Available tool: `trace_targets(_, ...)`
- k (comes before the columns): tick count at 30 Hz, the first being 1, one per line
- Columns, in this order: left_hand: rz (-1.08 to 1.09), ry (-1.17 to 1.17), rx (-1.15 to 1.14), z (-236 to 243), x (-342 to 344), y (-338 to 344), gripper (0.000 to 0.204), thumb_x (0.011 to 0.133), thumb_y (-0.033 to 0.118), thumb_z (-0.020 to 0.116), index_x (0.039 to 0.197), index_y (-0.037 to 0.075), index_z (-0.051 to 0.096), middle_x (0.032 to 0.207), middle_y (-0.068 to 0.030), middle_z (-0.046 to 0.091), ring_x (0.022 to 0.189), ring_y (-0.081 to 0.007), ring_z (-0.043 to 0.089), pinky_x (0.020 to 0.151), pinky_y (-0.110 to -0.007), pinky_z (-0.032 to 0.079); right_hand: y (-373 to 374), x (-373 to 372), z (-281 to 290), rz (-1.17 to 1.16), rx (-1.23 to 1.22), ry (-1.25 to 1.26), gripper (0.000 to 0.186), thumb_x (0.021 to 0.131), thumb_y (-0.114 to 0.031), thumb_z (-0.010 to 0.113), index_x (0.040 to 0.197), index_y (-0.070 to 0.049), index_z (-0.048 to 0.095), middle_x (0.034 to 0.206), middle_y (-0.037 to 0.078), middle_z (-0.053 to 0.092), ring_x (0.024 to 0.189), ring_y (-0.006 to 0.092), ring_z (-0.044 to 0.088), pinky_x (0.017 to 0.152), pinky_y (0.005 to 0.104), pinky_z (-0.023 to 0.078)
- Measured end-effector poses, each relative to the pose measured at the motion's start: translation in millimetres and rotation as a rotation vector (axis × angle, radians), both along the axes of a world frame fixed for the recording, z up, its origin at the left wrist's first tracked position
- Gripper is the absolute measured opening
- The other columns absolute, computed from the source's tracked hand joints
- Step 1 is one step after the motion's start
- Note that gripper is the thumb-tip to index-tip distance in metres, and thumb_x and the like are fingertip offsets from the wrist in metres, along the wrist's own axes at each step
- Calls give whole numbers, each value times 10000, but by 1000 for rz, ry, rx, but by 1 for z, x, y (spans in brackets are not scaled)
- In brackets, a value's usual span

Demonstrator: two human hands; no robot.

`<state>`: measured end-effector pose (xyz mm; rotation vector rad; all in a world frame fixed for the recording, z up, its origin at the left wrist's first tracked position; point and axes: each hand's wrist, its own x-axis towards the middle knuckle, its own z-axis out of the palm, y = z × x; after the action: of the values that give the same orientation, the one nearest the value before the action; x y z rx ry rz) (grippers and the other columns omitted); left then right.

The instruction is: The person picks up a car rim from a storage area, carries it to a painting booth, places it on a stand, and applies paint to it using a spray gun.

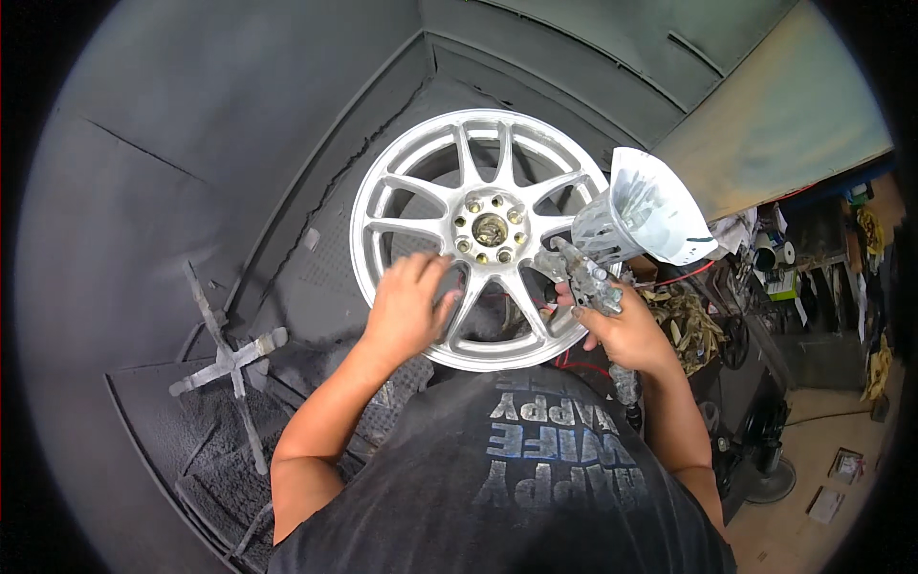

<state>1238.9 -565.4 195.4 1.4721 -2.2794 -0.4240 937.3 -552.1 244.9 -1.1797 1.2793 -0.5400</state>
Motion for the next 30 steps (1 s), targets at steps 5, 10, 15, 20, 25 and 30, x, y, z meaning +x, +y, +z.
trace_targets(5, -153, 59, 1, 4, -22, 9, 354, 810, 180, 724, 1127, 47, 638, 1132, -114, 596, 1051, -312, 550, 886, -429, 448, 0, 0, -3, 39, 10, 36, 300, 931, -99, 576, 1211, 5, 588, 1057, 75, 676, 701, 116, 614, 532, 277, 512)
trace_targets(10, -85, 31, -87, 2, -25, -24, 260, 800, 154, 715, 1053, 97, 698, 1112, -85, 595, 1059, -295, 535, 879, -424, 419, -9, 5, -1, 90, -14, 104, 270, 913, -110, 591, 1160, -6, 624, 980, 63, 685, 676, 102, 602, 504, 247, 486)
trace_targets(15, -200, -19, -29, -20, -35, -53, 244, 817, 145, 653, 1047, 91, 714, 1106, -86, 572, 1069, -291, 507, 897, -428, 404, -12, 12, 3, 66, -8, 81, 274, 912, -117, 589, 1160, -8, 627, 971, 62, 687, 681, 104, 605, 504, 245, 485)
trace_targets(20, -253, -168, 36, -32, -49, -79, 273, 814, 108, 599, 1051, 124, 733, 1085, -88, 569, 1071, -289, 501, 915, -443, 395, -9, 10, 2, 71, 11, 102, 331, 909, -107, 589, 1222, -1, 572, 1057, 51, 685, 570, 118, 582, 524, 272, 503)
trace_targets(25, -416, -271, 29, -27, -51, -87, 285, 803, 92, 586, 1036, 127, 746, 1100, -87, 578, 1106, -270, 511, 938, -434, 388, -6, 6, 0, 45, 28, 85, 322, 915, -102, 584, 1221, -2, 579, 1051, 60, 685, 558, 113, 580, 513, 265, 499)
trace_targets(30, -419, -309, 104, -29, -56, -91, 293, 797, 77, 588, 1042, 107, 744, 1134, -92, 581, 1129, -260, 521, 959, -415, 395, -4, 5, -1, 23, 30, 70, 315, 920, -94, 573, 1221, -4, 592, 1047, 76, 684, 604, 116, 607, 529, 267, 520)
